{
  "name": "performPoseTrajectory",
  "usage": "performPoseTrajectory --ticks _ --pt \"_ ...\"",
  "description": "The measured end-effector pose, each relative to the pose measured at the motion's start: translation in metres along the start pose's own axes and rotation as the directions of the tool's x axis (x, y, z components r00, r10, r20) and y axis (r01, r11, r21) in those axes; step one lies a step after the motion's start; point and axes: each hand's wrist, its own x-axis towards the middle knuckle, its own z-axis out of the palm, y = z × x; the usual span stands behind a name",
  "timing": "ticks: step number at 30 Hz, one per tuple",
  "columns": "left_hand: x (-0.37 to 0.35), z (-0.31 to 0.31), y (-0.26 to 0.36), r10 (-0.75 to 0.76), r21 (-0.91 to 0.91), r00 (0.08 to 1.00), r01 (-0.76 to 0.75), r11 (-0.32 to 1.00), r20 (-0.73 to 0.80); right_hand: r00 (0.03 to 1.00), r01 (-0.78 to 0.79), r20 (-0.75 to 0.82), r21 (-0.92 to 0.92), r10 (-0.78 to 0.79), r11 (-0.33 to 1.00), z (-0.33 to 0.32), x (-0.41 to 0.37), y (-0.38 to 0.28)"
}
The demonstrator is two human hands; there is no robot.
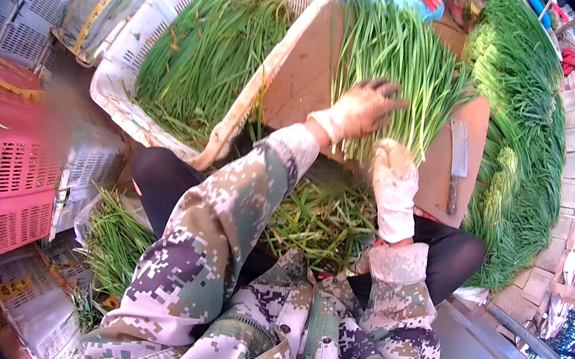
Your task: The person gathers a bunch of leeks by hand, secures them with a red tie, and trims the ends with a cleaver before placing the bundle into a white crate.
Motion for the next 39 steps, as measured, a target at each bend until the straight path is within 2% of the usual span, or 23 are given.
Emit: performPoseTrajectory --ticks 2,3,4,5,6,7,9,10,12,13,16,17,19,20,21,22,23,24,25,27,29,33,39 --pt "-0.009 -0.015 0.013 0.058 0.027 0.998 -0.057 0.998 -0.037 0.996 -0.003 0.085 0.076 -0.004 0.997 -0.009 -0.002 0.001" --pt "-0.014 -0.025 0.018 0.073 0.023 0.996 -0.072 0.997 -0.049 0.998 0.003 0.067 0.077 -0.008 0.997 -0.022 -0.001 -0.002" --pt "-0.019 -0.03 0.019 0.049 0.041 0.998 -0.047 0.998 -0.045 0.961 -0.245 0.196 0.267 0.197 0.932 -0.037 -0.001 -0.006" --pt "-0.024 -0.037 0.017 0.022 0.059 0.999 -0.02 0.998 -0.043 0.865 -0.483 0.359 0.409 0.35 0.774 -0.046 -0.001 -0.006" --pt "-0.03 -0.043 0.009 0.021 0.039 0.996 -0.018 0.999 -0.09 0.878 -0.478 0.335 0.59 0.341 0.651 -0.046 -0.007 0.019" --pt "-0.032 -0.053 0.009 -0.114 0.149 0.993 0.119 0.982 -0.038 0.905 -0.417 0.29 0.465 0.311 0.781 -0.065 0.0 0.021" --pt "-0.041 -0.057 -0.009 -0.403 0.034 0.913 0.405 0.914 -0.057 0.866 -0.5 0.313 0.494 0.391 0.711 -0.082 0.009 0.052" --pt "-0.045 -0.056 -0.018 -0.398 0.046 0.915 0.401 0.915 -0.06 0.832 -0.554 0.326 0.487 0.448 0.675 -0.088 0.015 0.061" --pt "-0.054 -0.051 -0.035 -0.639 -0.02 0.768 0.639 0.769 -0.042 0.8 -0.6 0.338 0.496 0.497 0.628 -0.087 0.026 0.084" --pt "-0.058 -0.05 -0.043 -0.635 -0.01 0.771 0.635 0.772 -0.048 0.803 -0.594 0.334 0.507 0.493 0.624 -0.082 0.03 0.095" --pt "-0.06 -0.052 -0.047 -0.75 -0.059 0.66 0.747 0.662 -0.04 0.831 -0.554 0.361 0.467 0.424 0.689 -0.071 0.039 0.105" --pt "-0.056 -0.053 -0.047 -0.753 -0.056 0.656 0.751 0.658 -0.043 0.831 -0.553 0.365 0.469 0.419 0.688 -0.068 0.044 0.105" --pt "-0.046 -0.052 -0.046 -0.679 -0.017 0.708 0.69 0.724 -0.194 0.847 -0.511 0.438 0.515 0.301 0.688 -0.064 0.061 0.095" --pt "-0.041 -0.048 -0.039 -0.703 -0.037 0.688 0.709 0.704 -0.179 0.888 -0.439 0.353 0.463 0.295 0.77 -0.058 0.062 0.09" --pt "-0.033 -0.044 -0.029 -0.722 -0.055 0.671 0.725 0.686 -0.165 0.884 -0.446 0.362 0.465 0.295 0.765 -0.05 0.065 0.087" --pt "-0.03 -0.03 -0.023 -0.641 0.07 0.723 0.676 0.734 -0.259 0.9 -0.419 0.356 0.54 0.253 0.73 -0.043 0.072 0.085" --pt "-0.032 -0.02 -0.017 -0.594 0.063 0.771 0.621 0.781 -0.229 0.916 -0.388 0.341 0.612 0.212 0.689 -0.036 0.077 0.08" --pt "-0.029 -0.01 -0.007 -0.485 0.03 0.824 0.515 0.857 -0.293 0.886 -0.445 0.392 0.56 0.249 0.699 -0.04 0.085 0.065" --pt "-0.024 -0.009 0.012 -0.437 0.031 0.852 0.465 0.885 -0.29 0.883 -0.449 0.393 0.552 0.256 0.703 -0.038 0.088 0.059" --pt "-0.009 -0.002 0.036 -0.492 -0.021 0.869 0.492 0.87 -0.051 0.855 -0.506 0.434 0.573 0.285 0.645 -0.034 0.09 0.054" --pt "-0.02 0.046 0.035 -0.354 0.093 0.92 0.372 0.923 -0.168 0.847 -0.522 0.445 0.586 0.292 0.62 -0.032 0.09 0.056" --pt "-0.018 0.044 0.043 -0.342 0.066 0.936 0.347 0.935 -0.082 0.83 -0.556 0.456 0.632 0.32 0.541 -0.031 0.098 0.058" --pt "-0.016 0.045 0.044 -0.311 0.065 0.947 0.317 0.946 -0.082 0.832 -0.553 0.445 0.61 0.332 0.568 -0.014 0.119 0.046"
